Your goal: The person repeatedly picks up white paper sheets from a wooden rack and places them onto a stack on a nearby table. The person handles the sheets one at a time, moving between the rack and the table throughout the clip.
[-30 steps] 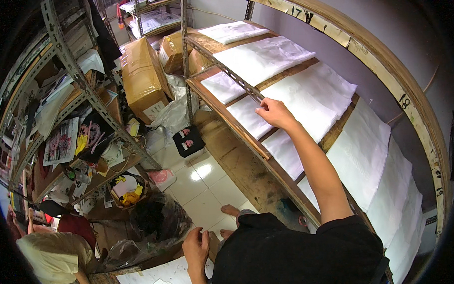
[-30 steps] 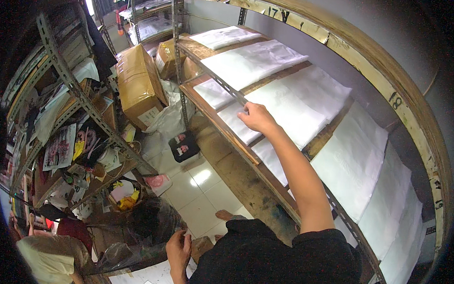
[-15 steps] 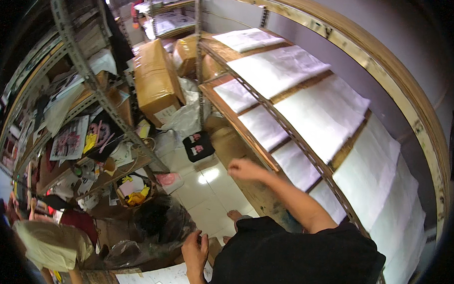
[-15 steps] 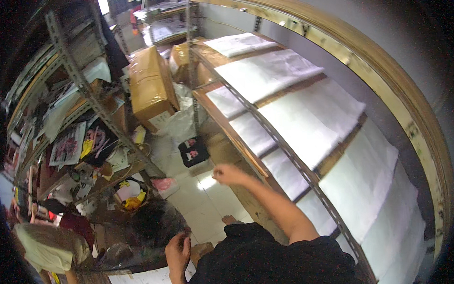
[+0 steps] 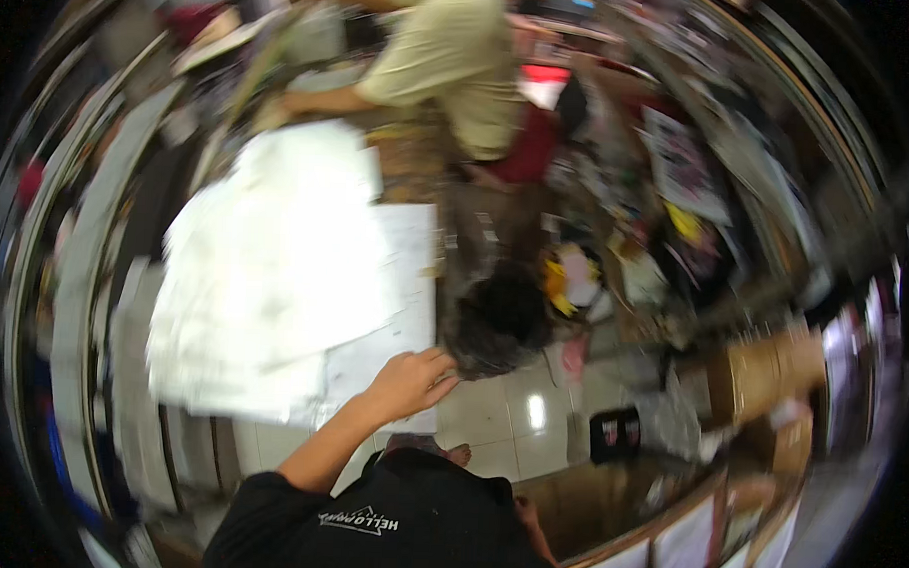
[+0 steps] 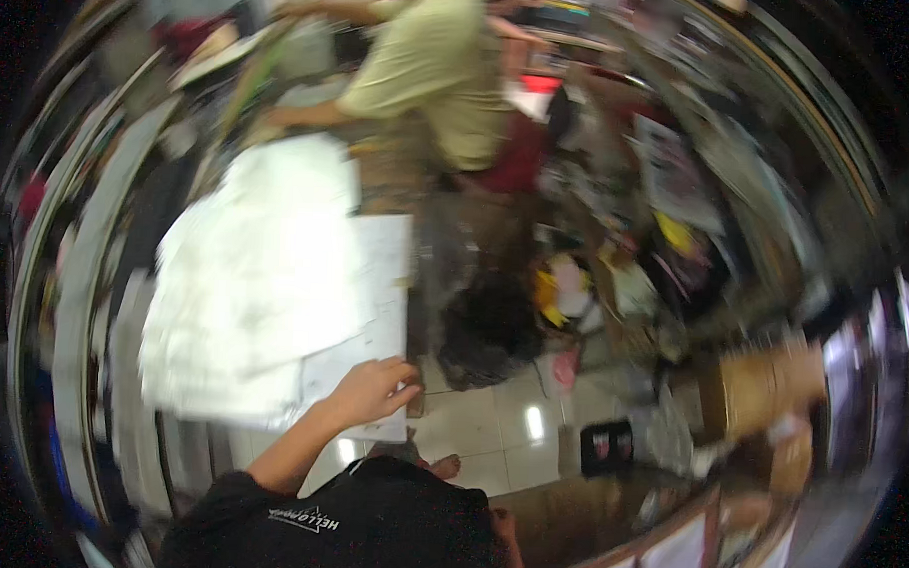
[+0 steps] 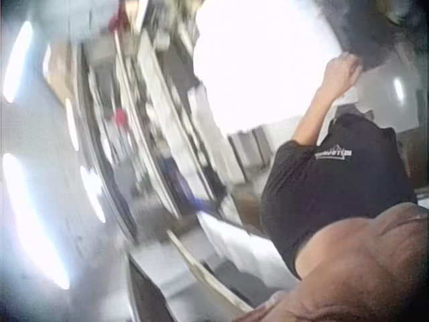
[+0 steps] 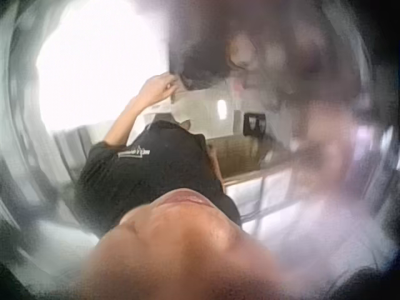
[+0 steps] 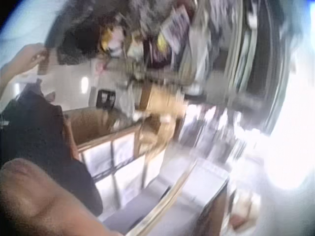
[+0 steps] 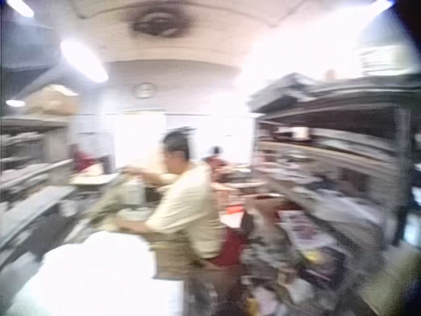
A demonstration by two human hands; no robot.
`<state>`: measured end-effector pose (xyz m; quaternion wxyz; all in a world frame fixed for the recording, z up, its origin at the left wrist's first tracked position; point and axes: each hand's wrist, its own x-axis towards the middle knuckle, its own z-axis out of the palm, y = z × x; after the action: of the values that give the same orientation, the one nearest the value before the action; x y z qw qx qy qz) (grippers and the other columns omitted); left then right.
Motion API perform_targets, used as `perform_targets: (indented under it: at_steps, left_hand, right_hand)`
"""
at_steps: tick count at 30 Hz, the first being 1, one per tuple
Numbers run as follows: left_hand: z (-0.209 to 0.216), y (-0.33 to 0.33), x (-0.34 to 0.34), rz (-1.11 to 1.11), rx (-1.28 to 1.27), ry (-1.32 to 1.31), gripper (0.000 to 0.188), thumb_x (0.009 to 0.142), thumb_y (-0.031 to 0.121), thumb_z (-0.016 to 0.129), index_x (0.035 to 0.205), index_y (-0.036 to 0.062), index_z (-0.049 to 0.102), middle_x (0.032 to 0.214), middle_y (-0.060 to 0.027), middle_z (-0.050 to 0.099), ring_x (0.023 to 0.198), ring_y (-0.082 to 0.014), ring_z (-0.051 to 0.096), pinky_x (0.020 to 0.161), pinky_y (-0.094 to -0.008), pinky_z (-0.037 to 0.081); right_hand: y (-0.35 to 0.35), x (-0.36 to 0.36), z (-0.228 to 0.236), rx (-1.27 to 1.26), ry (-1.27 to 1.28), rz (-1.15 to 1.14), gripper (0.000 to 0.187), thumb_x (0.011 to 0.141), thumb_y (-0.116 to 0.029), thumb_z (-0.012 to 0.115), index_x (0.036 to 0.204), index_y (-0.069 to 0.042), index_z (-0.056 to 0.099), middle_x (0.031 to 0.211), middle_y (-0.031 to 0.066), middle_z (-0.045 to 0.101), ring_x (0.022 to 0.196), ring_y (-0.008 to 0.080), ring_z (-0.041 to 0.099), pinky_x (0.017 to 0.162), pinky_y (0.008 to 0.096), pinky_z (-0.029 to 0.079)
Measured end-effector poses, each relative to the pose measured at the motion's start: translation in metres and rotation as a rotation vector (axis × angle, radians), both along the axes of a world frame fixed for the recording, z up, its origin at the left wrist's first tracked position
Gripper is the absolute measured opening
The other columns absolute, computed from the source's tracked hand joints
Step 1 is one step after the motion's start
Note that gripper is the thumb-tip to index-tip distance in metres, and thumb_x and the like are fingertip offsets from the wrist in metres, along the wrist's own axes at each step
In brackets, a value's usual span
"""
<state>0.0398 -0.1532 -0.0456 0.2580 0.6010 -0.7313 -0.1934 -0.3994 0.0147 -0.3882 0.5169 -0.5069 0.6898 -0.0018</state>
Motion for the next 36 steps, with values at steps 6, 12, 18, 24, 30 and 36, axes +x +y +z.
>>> perform_targets:
  at_steps: [6,12,18,24,30,36]
  left_hand:
    - [-0.003,0.059,0.029,0.470,0.011,0.076,0.019,0.088,0.023,0.067,0.097,0.0056,0.065,0.089,-0.0123,0.064,0.076,-0.0331,0.065,0.068,-0.0427,0.053]
    - [-0.006,0.050,0.057,0.595,0.000,-0.091,0.021,0.086,0.019,0.069,0.100,0.0037,0.065,0.095,-0.0119,0.063,0.082,-0.0292,0.065,0.072,-0.0399,0.053]
    - [-0.013,0.002,0.074,0.598,-0.092,-0.129,0.021,0.085,0.019,0.069,0.099,0.0039,0.066,0.096,-0.0116,0.063,0.088,-0.0319,0.063,0.077,-0.0413,0.051]
    - [-0.008,-0.025,0.092,0.656,-0.164,-0.135,0.020,0.085,0.017,0.070,0.100,0.0049,0.065,0.094,-0.0115,0.062,0.085,-0.0321,0.062,0.073,-0.0416,0.050]
    - [-0.015,-0.039,0.116,0.701,-0.315,-0.305,0.025,0.078,0.014,0.074,0.100,0.0059,0.064,0.093,-0.0083,0.060,0.085,-0.0263,0.060,0.071,-0.0397,0.049]
    - [-0.042,-0.047,0.142,0.660,-0.168,-0.526,0.031,0.077,0.016,0.072,0.105,0.0056,0.062,0.102,-0.0101,0.060,0.093,-0.0292,0.057,0.075,-0.0430,0.045]
  right_hand:
    - [-0.055,-0.113,-0.052,-0.265,-0.032,0.738,0.029,0.093,-0.025,0.057,0.103,-0.001,0.067,0.092,0.0146,0.070,0.082,0.0261,0.066,0.075,0.0412,0.054]
    - [-0.173,-0.049,0.005,0.138,-0.268,-0.267,0.025,0.095,-0.021,0.055,0.108,0.000,0.059,0.091,0.0104,0.061,0.072,0.0241,0.065,0.061,0.0358,0.054]
    - [-0.232,0.043,0.069,0.000,-0.354,-0.161,0.021,0.095,-0.019,0.055,0.106,-0.001,0.057,0.090,0.0103,0.062,0.073,0.0236,0.067,0.057,0.0306,0.053]
    - [-0.204,0.040,0.043,0.077,-0.241,-0.063,0.029,0.094,-0.021,0.057,0.113,0.001,0.059,0.098,0.0129,0.065,0.078,0.0274,0.068,0.065,0.0351,0.056]
    - [-0.149,-0.034,0.006,-0.054,-0.191,0.401,0.034,0.092,-0.025,0.053,0.101,0.005,0.065,0.089,0.0162,0.069,0.077,0.0255,0.066,0.068,0.0410,0.052]
    - [-0.123,-0.035,0.028,-0.176,-0.028,0.318,0.041,0.093,-0.032,0.056,0.106,0.006,0.066,0.095,0.0197,0.069,0.083,0.0299,0.068,0.074,0.0433,0.053]
